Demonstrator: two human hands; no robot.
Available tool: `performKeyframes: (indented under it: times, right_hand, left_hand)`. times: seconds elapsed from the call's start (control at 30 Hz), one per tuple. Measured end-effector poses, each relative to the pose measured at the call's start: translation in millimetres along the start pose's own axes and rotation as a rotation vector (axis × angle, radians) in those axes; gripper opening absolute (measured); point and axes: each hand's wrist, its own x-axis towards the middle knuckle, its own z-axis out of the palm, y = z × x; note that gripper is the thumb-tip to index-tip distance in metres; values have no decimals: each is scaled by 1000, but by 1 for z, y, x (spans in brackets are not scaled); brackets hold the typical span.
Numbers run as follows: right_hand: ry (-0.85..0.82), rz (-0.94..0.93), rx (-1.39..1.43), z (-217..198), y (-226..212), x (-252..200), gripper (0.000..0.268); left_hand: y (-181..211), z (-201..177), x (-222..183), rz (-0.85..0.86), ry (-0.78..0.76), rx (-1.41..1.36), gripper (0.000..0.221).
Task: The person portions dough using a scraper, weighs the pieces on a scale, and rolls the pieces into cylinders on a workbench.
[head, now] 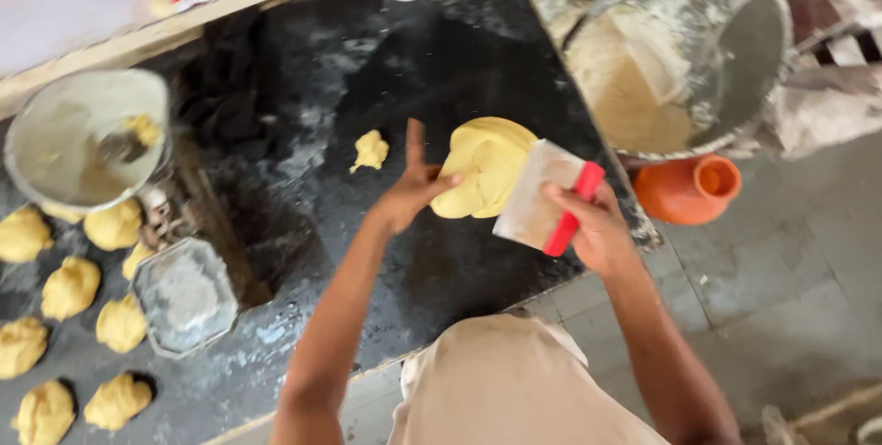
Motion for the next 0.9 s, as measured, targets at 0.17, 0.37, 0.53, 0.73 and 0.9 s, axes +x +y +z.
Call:
performKeyframes:
  times: [0.17, 0.37, 0.53, 0.73, 0.9]
  right_hand:
    - [-260, -714, -1227, 88, -55, 12, 23]
    - [-288, -682, -1500, 167, 17, 80, 23]
    - [-301, -571, -1411, 165, 80, 145, 33]
    - [-203, -385, -1338, 127, 87, 73, 43]
    - [-184, -412, -1279, 167, 89, 88, 41]
  left_hand:
    - [-44, 22, -52, 275, 475, 208, 122]
    - [-66, 9, -48, 130, 458, 227, 116]
    - [-91, 7, -97, 43, 511, -147, 91]
    - [-119, -9, -121, -31, 628, -125, 44]
    - [-116, -44, -137, -9, 725, 214, 36]
